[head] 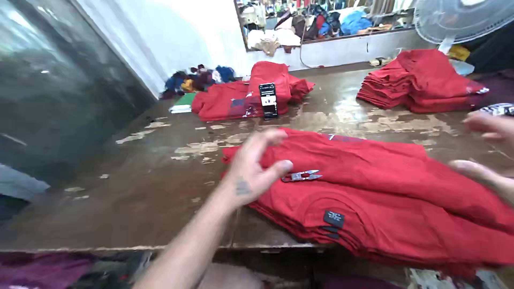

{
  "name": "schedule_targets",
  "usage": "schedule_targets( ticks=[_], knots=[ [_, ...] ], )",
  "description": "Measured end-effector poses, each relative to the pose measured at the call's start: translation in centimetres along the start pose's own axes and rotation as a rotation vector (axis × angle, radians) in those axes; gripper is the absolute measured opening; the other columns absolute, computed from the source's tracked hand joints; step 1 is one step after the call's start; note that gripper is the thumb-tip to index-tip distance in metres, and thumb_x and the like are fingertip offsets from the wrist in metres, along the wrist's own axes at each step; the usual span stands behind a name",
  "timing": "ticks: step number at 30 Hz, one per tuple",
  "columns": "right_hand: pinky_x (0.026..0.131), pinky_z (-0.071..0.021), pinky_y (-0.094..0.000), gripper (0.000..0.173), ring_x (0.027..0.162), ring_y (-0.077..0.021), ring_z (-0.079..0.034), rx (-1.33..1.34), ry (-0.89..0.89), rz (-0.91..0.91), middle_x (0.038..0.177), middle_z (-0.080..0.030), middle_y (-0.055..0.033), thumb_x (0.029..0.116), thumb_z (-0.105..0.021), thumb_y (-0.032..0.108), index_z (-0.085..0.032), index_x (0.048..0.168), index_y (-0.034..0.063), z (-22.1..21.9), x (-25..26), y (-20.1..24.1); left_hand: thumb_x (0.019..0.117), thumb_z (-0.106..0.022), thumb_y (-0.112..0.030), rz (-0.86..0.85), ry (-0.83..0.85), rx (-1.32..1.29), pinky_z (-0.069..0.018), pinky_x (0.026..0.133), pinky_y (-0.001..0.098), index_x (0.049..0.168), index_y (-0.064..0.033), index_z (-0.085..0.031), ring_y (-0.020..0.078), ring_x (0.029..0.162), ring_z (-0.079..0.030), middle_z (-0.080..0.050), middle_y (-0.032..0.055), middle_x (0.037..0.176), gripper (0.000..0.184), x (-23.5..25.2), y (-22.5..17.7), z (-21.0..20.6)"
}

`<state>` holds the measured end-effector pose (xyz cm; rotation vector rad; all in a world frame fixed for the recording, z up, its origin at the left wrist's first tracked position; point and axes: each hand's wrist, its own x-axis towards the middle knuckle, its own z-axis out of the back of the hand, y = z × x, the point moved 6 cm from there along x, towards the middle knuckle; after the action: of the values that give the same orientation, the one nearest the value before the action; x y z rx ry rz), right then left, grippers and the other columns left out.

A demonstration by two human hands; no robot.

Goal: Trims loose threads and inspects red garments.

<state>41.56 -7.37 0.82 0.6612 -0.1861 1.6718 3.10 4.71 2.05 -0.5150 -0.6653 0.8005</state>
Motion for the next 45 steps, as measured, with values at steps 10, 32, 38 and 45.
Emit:
schedule_targets(
  ticks=[10, 32, 38, 45],
  knots=[
    [0.098, -0.0402, -0.0741, 0.06, 0.121, -0.0543, -0.059, -0.001, 0.149, -0.657, 0.128, -0.064, -0.0316, 0.1061, -0.037, 0.056, -0.048, 0.153, 0.0205, -12.4, -4.6, -11.7, 0.1064, -0.043, -0.036, 0.03, 0.414, 0.494, -0.0497, 0.098, 0.0524, 0.126, -0.0063, -0.064, 0.0338, 0.119, -0.064, -0.068, 0.0165, 0.122, 0.041, 4.1, 9.8, -13.5],
    [0.105, -0.0391, -0.0727, 0.063, 0.129, -0.0471, -0.057, 0.085, 0.335, -0.499, 0.138, -0.063, -0.0225, 0.1085, -0.021, 0.056, -0.049, 0.153, 0.0215, -22.0, 7.2, -8.4, 0.1123, -0.034, -0.03, 0.264, -0.02, 0.399, -0.039, 0.109, 0.0661, 0.144, -0.01, -0.056, 0.0384, 0.133, -0.055, -0.06, 0.0171, 0.142, 0.044, 3.4, 31.4, 4.5],
    [0.108, -0.036, -0.0704, 0.061, 0.13, -0.0484, -0.054, -0.005, 0.344, -0.564, 0.134, -0.061, -0.0291, 0.111, -0.029, 0.045, -0.067, 0.129, 0.0011, -20.8, 4.1, -12.9, 0.1113, -0.034, -0.034, 0.268, -0.105, 0.424, -0.0454, 0.092, 0.0718, 0.128, -0.0055, -0.065, 0.0448, 0.111, -0.066, -0.07, 0.0232, 0.116, 0.045, 1.6, 31.3, 5.1],
    [0.093, -0.0411, -0.0694, 0.069, 0.104, -0.0485, -0.062, 0.072, 0.34, -0.773, 0.105, -0.066, -0.0348, 0.1093, -0.036, 0.051, -0.07, 0.103, -0.0085, -21.2, 6.0, -14.0, 0.1119, -0.039, -0.029, 0.433, -0.102, 0.333, -0.0439, 0.091, 0.0712, 0.119, -0.0033, -0.069, 0.0455, 0.108, -0.065, -0.069, 0.0266, 0.109, 0.04, 4.3, 32.0, 4.2]
  ],
)
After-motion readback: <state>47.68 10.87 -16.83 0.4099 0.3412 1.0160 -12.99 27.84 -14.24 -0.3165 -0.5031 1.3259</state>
